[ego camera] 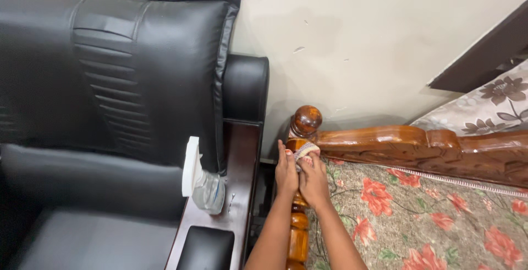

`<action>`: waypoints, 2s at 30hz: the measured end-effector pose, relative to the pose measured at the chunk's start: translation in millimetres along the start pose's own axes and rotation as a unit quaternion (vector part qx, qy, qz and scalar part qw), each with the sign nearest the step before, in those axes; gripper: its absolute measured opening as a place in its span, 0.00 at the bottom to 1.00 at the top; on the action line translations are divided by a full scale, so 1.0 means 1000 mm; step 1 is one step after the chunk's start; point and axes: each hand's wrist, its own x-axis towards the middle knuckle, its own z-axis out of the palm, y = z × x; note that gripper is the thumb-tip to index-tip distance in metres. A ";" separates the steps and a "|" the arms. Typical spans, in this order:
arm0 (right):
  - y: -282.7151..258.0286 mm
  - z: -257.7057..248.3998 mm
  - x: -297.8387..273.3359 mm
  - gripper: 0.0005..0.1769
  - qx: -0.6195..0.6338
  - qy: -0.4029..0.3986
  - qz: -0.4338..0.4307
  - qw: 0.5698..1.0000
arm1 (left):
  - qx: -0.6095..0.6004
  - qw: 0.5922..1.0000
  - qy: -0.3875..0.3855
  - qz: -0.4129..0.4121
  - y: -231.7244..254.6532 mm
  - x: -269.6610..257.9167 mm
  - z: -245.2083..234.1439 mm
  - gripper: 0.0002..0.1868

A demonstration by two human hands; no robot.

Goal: The person wipes the wooden headboard and bedpost of a bed with a cloth, then sprays a cleaning solution onto the bedpost and continues wiping. The person handles the cloth and spray bottle while cleaning the wooden surfaces.

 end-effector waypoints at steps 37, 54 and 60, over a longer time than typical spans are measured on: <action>-0.057 -0.007 -0.092 0.56 0.005 -0.145 0.295 0.944 | 0.230 0.966 -0.103 -0.058 0.007 -0.076 -0.057 0.62; 0.010 0.012 -0.044 0.50 0.151 -0.137 0.285 0.937 | 0.354 0.900 -0.153 -0.203 0.055 -0.022 -0.035 0.56; -0.028 -0.012 -0.080 0.60 0.084 -0.174 0.336 0.922 | 0.374 0.869 -0.236 -0.221 0.033 -0.058 -0.064 0.54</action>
